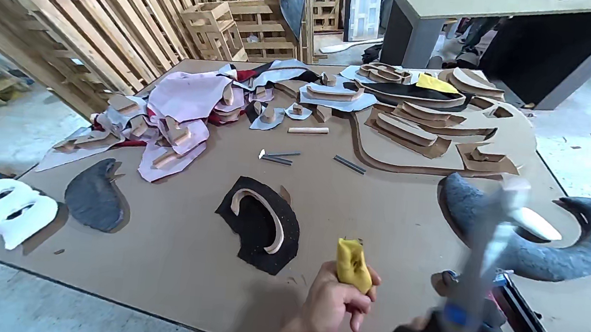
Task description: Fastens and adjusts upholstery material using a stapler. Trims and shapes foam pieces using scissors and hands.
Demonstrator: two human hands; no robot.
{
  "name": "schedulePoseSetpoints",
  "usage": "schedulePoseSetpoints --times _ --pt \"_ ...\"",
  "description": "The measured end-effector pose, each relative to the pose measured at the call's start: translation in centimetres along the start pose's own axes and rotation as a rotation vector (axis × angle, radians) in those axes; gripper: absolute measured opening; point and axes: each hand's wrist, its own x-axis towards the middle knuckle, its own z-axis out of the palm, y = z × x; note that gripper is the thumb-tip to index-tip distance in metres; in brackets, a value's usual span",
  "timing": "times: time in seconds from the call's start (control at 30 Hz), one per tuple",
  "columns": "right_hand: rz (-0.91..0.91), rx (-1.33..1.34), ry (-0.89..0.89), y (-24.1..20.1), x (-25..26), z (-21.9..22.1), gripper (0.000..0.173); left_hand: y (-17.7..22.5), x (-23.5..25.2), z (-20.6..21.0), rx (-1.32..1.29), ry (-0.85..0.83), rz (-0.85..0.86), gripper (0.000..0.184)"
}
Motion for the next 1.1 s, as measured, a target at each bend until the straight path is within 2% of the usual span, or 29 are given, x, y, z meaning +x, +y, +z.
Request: schedulePoseSetpoints --times 0.03,0.1,0.17,0.23,0.3,0.37,0.43,0.5,0.57,0.63,0.67,0.8,0.9,1.03,1.1 --pt "-0.029 -0.045 0.048 -0.9 0.4 -0.8 0.022 -0.3 -0.2 -0.6 -0.066 -0.024 -0.05 0.029" --pt "0.085 -0.203 0.168 -1.2 1.1 -3.0 0.02 0.1 -0.6 -1.7 -0.208 -0.122 -0.066 0.03" --pt "0.324 -0.596 0.237 1.8 1.5 -5.7 0.039 1.3 -0.8 -2.3 -0.351 -0.206 -0.008 0.035" --pt "0.542 -0.979 0.184 6.6 0.8 -8.0 0.065 2.0 -1.1 -2.6 -0.494 -0.311 0.047 0.036" --pt "0.614 -1.108 0.099 10.8 -1.2 -9.6 0.079 2.1 -1.4 -2.5 -0.606 -0.395 0.075 0.038" --pt "0.621 -1.052 0.021 12.4 -2.7 -10.5 0.09 2.0 -1.7 -2.2 -0.661 -0.42 0.086 0.04" --pt "0.524 -0.952 -0.032 12.2 -3.1 -10.7 0.076 1.8 -1.9 -2.2 -0.631 -0.394 0.111 0.042" --pt "0.328 -0.881 -0.016 10.5 -2.4 -9.5 0.057 1.6 -2.1 -2.2 -0.408 -0.288 0.166 0.04" --pt "0.187 -0.643 0.002 7.3 -1.1 -7.0 0.052 1.8 -2.4 -1.5 -0.039 -0.139 0.22 0.038" --pt "0.09 -0.375 -0.031 4.9 0.1 -4.2 0.052 1.9 -2.7 -0.5 0.208 -0.122 0.303 0.042" --pt "0.044 -0.324 -0.034 4.4 0.5 -2.9 0.051 1.8 -2.8 -0.2 0.28 -0.132 0.371 0.044" --pt "-0.19 -0.418 0.092 5.6 1.3 -0.2 0.032 1.5 -3.2 0.7 0.425 -0.154 0.541 0.048" --pt "-0.315 -0.484 0.137 6.2 1.1 -0.4 0.026 1.3 -2.9 0.8 0.586 -0.12 0.647 0.04" --pt "-0.493 -0.67 0.105 6.2 1.5 -1.7 0.021 2.3 -2.8 0.3 0.68 -0.117 0.682 0.048" --pt "-0.515 -0.757 0.098 5.9 1.8 -2.2 0.018 3.1 -3.0 -0.3 0.694 -0.103 0.652 0.044"
